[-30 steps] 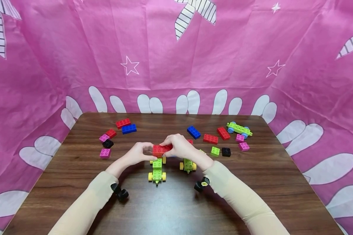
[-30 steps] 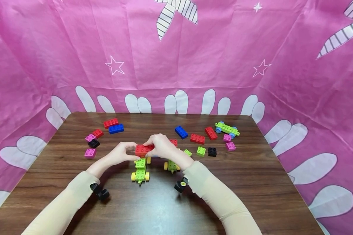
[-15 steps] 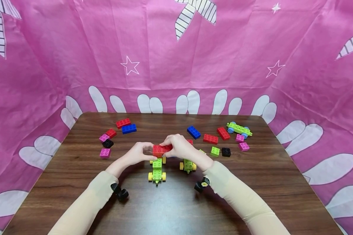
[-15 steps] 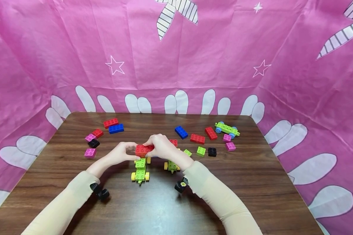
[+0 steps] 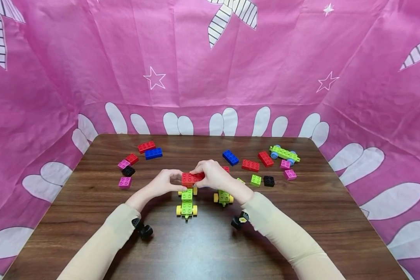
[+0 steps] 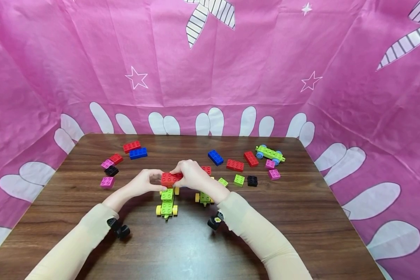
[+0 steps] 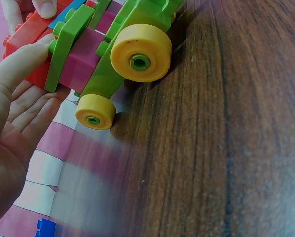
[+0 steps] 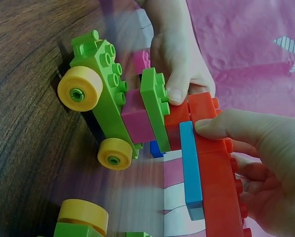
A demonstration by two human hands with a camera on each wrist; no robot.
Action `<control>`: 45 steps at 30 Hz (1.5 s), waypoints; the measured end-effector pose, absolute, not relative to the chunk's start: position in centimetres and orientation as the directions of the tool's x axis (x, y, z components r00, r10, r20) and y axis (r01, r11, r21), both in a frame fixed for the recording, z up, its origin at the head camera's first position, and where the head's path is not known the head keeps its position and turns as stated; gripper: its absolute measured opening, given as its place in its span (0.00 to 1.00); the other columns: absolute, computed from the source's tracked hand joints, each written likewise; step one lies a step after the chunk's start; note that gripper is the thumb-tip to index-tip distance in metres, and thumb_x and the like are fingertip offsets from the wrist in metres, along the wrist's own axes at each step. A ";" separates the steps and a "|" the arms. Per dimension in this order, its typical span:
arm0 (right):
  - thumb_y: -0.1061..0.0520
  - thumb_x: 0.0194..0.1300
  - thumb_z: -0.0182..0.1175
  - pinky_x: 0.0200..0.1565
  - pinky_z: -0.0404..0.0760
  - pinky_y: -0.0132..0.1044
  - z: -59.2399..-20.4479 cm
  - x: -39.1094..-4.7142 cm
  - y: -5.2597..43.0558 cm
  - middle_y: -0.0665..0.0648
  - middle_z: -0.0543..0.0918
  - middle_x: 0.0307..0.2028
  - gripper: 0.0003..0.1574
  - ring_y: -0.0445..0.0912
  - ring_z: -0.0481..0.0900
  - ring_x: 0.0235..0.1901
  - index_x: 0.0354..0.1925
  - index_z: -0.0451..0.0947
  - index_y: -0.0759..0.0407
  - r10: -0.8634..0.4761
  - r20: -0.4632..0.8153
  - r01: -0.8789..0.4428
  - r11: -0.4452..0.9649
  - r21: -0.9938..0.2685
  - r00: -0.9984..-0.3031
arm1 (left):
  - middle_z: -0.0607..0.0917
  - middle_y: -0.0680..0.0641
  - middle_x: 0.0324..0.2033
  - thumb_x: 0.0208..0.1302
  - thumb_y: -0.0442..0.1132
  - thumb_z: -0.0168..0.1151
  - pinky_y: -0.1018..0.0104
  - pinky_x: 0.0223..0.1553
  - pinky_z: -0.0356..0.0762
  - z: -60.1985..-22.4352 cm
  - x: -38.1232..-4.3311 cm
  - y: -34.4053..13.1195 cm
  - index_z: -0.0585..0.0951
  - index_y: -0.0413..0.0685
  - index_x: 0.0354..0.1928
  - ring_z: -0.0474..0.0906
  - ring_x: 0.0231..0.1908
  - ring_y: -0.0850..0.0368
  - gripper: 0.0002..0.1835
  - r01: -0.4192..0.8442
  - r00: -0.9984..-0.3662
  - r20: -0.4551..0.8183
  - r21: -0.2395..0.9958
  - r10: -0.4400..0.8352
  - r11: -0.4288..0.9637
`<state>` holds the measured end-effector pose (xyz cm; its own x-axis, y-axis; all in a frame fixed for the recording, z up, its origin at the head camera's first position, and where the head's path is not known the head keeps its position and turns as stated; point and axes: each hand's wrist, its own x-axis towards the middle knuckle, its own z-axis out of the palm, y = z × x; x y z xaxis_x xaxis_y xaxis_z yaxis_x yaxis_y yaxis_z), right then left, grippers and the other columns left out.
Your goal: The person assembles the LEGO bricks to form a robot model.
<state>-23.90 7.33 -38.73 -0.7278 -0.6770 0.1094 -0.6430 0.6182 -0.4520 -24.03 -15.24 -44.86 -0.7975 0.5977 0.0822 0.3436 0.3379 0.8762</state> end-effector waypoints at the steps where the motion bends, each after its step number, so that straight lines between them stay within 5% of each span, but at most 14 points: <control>1: 0.56 0.50 0.74 0.34 0.78 0.29 -38.7 -23.9 7.3 0.54 0.85 0.38 0.22 0.43 0.80 0.35 0.46 0.86 0.59 -0.678 0.109 -0.644 0.618 -0.450 -0.727 | 0.86 0.43 0.43 0.55 0.39 0.72 0.55 0.52 0.79 -44.8 -24.0 -15.2 0.81 0.41 0.46 0.83 0.47 0.50 0.17 0.345 -0.797 0.083 0.875 0.598 0.339; 25: 0.56 0.50 0.74 0.30 0.76 0.28 -38.2 -24.0 7.2 0.54 0.85 0.36 0.21 0.43 0.79 0.32 0.45 0.86 0.59 -0.686 0.076 -0.640 0.625 -0.447 -0.723 | 0.87 0.43 0.42 0.56 0.40 0.71 0.57 0.51 0.80 -44.9 -24.2 -15.3 0.81 0.41 0.47 0.83 0.46 0.50 0.18 0.368 -0.789 0.099 0.866 0.607 0.339; 45: 0.52 0.54 0.71 0.37 0.79 0.28 -38.4 -24.4 7.1 0.52 0.86 0.39 0.19 0.40 0.79 0.36 0.45 0.84 0.57 -0.689 0.078 -0.626 0.599 -0.499 -0.721 | 0.86 0.41 0.43 0.55 0.33 0.70 0.55 0.52 0.80 -44.0 -23.6 -15.0 0.81 0.38 0.47 0.82 0.47 0.47 0.16 0.357 -0.794 0.087 0.868 0.601 0.345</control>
<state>-24.43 7.10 -38.36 -0.7207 -0.6889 0.0776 -0.6264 0.5990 -0.4988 -23.62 -15.03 -43.97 -0.7943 0.6012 0.0872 0.3567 0.3454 0.8680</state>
